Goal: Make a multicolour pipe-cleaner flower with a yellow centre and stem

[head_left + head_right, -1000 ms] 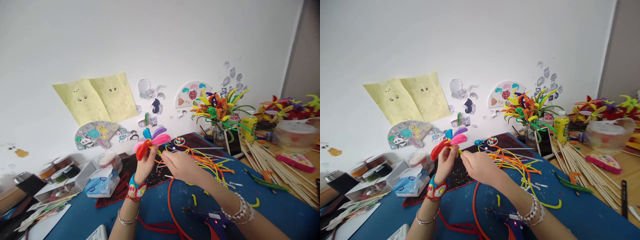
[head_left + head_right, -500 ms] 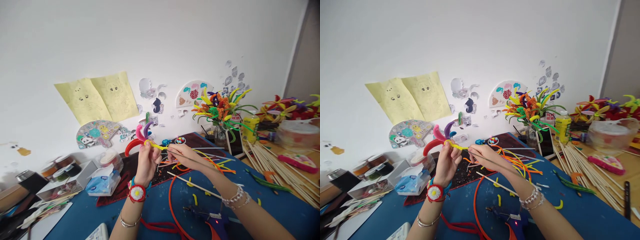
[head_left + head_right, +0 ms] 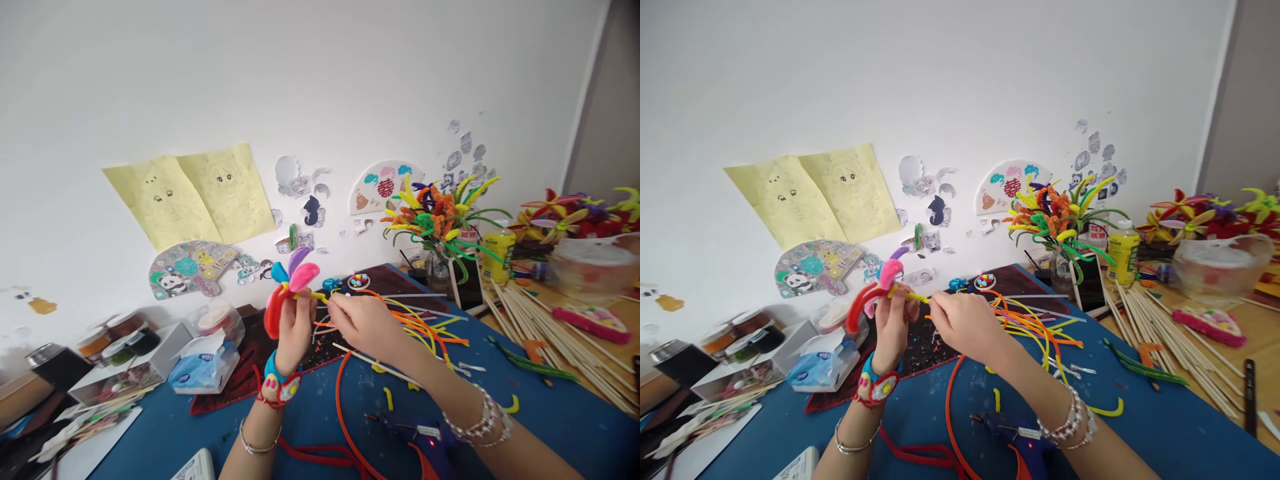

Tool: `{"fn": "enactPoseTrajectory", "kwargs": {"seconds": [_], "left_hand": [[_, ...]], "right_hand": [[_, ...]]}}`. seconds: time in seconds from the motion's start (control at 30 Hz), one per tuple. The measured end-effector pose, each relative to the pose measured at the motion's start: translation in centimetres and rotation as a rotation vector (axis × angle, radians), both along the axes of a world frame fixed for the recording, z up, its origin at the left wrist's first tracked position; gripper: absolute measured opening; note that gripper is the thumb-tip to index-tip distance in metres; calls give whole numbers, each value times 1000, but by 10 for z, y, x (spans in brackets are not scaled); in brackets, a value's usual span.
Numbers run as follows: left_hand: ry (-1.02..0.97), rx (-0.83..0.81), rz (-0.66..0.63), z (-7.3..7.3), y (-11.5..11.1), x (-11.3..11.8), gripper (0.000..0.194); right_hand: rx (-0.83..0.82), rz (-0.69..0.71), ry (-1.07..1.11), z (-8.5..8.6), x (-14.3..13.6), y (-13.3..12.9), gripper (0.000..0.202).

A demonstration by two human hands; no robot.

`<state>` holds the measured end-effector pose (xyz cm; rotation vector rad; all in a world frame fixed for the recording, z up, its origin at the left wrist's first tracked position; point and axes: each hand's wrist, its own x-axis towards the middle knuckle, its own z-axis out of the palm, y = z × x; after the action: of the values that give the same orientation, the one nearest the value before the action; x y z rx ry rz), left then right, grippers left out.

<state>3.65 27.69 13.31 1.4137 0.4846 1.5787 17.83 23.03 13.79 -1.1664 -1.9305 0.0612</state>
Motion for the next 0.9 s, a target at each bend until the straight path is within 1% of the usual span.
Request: {"fn": "enactPoseTrajectory", "kwargs": {"seconds": [0.1, 0.17, 0.23, 0.3, 0.4, 0.47, 0.57, 0.63, 0.67, 0.7, 0.77, 0.83, 0.9], "left_hand": [[-14, 16, -58, 5, 0, -3, 32], [-20, 0, -114, 8, -1, -5, 31], [-19, -24, -175, 11, -3, -6, 31], [-11, -45, -224, 13, -5, -8, 32], [-15, -89, -305, 16, -7, -10, 34], [-21, -135, -367, 18, -8, -12, 35], [-60, -219, -476, 22, -9, -14, 32], [-119, -265, -528, 25, -10, -14, 30], [-146, -277, -527, 26, -10, -13, 30], [-151, -269, -490, 27, -10, -12, 30], [-117, -207, -354, 26, -9, -10, 30], [-60, -122, -208, 23, -8, -8, 27], [-18, -53, -119, 18, -5, -6, 24]], "right_hand": [[18, -8, -35, 9, 10, -5, 27], [-9, 18, -24, 14, 16, -7, 30], [-90, 90, 9, 17, 20, -8, 32], [-209, 203, 22, 18, 22, -9, 33], [-354, 357, 51, 16, 24, -7, 34], [-416, 453, 127, 12, 24, -3, 34], [-462, 580, 244, 5, 20, 7, 36], [-458, 609, 285, -1, 14, 13, 39], [-451, 609, 296, -4, 10, 16, 40], [-446, 606, 306, -7, 5, 18, 41], [-428, 580, 317, -13, -5, 20, 40], [-394, 511, 318, -19, -14, 19, 39], [-338, 398, 307, -22, -21, 17, 37]]}}
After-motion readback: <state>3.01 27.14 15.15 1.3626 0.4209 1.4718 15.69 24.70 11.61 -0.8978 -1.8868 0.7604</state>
